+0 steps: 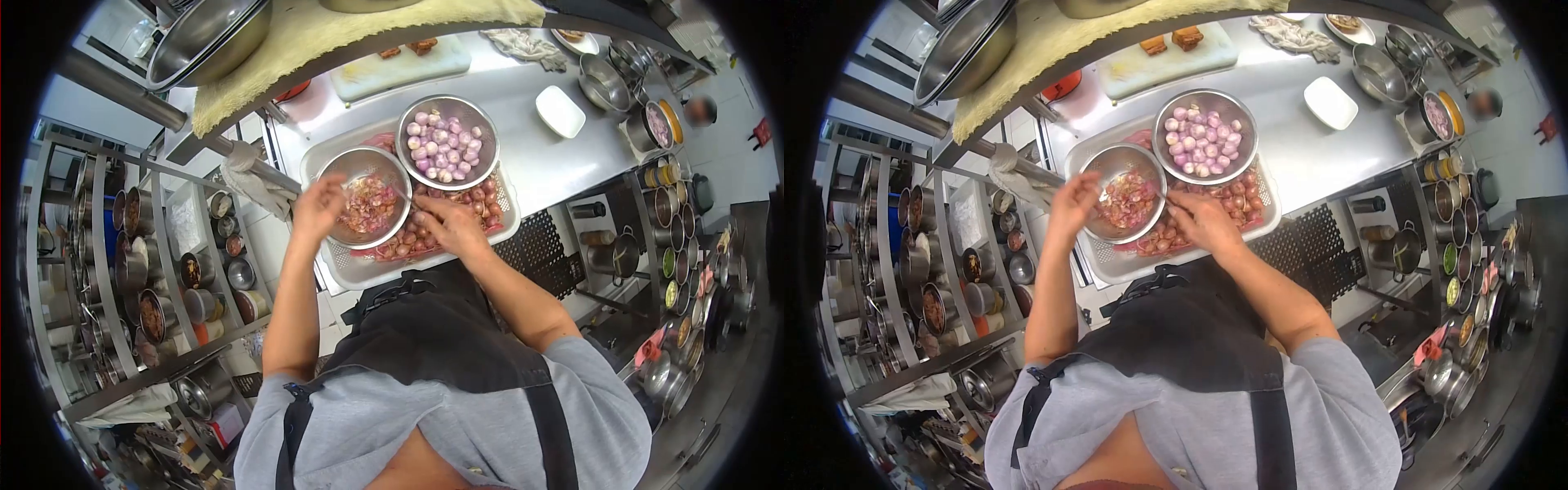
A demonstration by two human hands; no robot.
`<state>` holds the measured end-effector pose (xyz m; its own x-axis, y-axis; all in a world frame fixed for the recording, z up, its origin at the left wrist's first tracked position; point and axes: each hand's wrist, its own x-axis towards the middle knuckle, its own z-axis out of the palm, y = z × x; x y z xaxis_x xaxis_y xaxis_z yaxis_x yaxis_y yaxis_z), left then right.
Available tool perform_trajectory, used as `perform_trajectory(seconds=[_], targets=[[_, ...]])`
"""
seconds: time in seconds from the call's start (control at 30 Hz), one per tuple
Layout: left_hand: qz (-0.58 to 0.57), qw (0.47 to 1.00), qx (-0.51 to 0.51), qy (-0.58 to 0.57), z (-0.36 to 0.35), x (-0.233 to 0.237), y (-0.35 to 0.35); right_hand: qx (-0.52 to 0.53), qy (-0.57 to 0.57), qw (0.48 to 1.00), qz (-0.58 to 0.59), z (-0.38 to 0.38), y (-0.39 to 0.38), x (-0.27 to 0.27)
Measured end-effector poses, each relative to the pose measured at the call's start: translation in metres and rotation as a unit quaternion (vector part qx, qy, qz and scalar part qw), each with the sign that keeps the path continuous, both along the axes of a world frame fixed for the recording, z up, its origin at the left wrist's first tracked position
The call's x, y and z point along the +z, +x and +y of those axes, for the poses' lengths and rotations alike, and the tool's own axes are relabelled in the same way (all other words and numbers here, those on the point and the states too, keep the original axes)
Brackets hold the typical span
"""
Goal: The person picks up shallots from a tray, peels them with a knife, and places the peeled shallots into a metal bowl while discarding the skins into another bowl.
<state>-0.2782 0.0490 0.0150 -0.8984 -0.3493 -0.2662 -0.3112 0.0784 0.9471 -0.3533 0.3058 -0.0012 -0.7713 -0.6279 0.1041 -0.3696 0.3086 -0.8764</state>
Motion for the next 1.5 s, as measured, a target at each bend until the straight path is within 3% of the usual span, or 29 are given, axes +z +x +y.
perform_trajectory(seconds=[0.07, 0.1, 0.17, 0.27, 0.4, 0.5, 0.6, 0.67, 0.73, 0.8, 0.9, 0.93, 0.97, 1.0, 1.03, 1.17, 1.27, 1.3, 1.37, 1.4, 1.5], targets=[[0.057, 0.961, -0.127, -0.240, 0.021, -0.018, 0.027, -0.044, 0.013, 0.999, -0.015, 0.006, -0.007, -0.022], [0.049, 0.962, -0.126, -0.238, 0.033, -0.018, 0.035, -0.057, 0.009, 0.998, -0.020, 0.011, -0.010, -0.024], [0.126, 0.860, -0.178, -0.461, 0.050, -0.016, 0.047, -0.071, 0.002, 0.997, -0.016, 0.018, -0.013, -0.022], [0.124, 0.829, -0.142, -0.526, 0.028, -0.054, 0.043, -0.065, -0.017, 0.997, -0.034, 0.021, -0.009, -0.018], [0.071, 0.834, -0.146, -0.527, 0.013, -0.047, 0.037, -0.043, 0.023, 0.999, -0.016, 0.020, -0.001, -0.027], [0.096, 0.846, -0.107, -0.513, 0.030, -0.030, 0.048, -0.031, 0.063, 0.998, 0.008, 0.020, 0.003, -0.018], [0.146, 0.888, -0.085, -0.428, 0.040, -0.026, 0.061, -0.024, 0.084, 0.996, 0.029, 0.020, 0.004, -0.017], [0.016, 0.944, -0.180, -0.275, 0.055, -0.026, 0.062, -0.029, 0.088, 0.995, 0.035, 0.022, 0.007, -0.021], [-0.005, 0.926, -0.254, -0.278, 0.063, -0.058, 0.051, -0.012, 0.074, 0.995, 0.058, 0.023, 0.004, -0.035], [0.133, 0.856, -0.267, -0.423, 0.073, -0.090, 0.030, -0.019, 0.112, 0.988, 0.107, 0.025, 0.005, -0.060], [0.008, 0.875, -0.298, -0.380, 0.085, -0.094, 0.009, -0.046, 0.096, 0.983, 0.148, 0.027, 0.004, -0.060], [0.030, 0.836, -0.313, -0.449, 0.083, -0.105, 0.010, -0.052, 0.102, 0.986, 0.124, 0.029, 0.007, -0.058], [-0.097, 0.824, -0.318, -0.460, 0.089, -0.099, 0.010, -0.062, 0.094, 0.988, 0.108, 0.030, 0.008, -0.056], [-0.061, 0.818, -0.300, -0.486, 0.090, -0.108, 0.013, -0.065, 0.083, 0.990, 0.090, 0.031, 0.009, -0.053], [-0.133, 0.834, -0.305, -0.441, 0.098, -0.079, 0.009, -0.063, 0.076, 0.992, 0.075, 0.033, 0.008, -0.048], [-0.119, 0.844, -0.327, -0.409, 0.091, -0.080, 0.007, -0.066, 0.078, 0.993, 0.052, 0.036, 0.005, -0.051], [-0.123, 0.881, -0.298, -0.347, 0.080, -0.083, 0.016, -0.068, 0.066, 0.994, 0.059, 0.039, 0.004, -0.054], [-0.090, 0.912, -0.263, -0.300, 0.075, -0.093, 0.023, -0.076, 0.057, 0.993, 0.068, 0.039, 0.003, -0.060], [-0.057, 0.951, -0.216, -0.212, 0.078, -0.056, 0.028, -0.082, 0.048, 0.995, 0.041, 0.038, 0.005, -0.051], [-0.039, 0.976, -0.199, -0.084, 0.067, -0.086, 0.032, -0.078, 0.061, 0.994, 0.035, 0.038, 0.003, -0.054], [0.027, 0.980, -0.153, -0.120, 0.071, -0.034, 0.029, -0.070, 0.063, 0.995, 0.044, 0.037, 0.002, -0.048]])
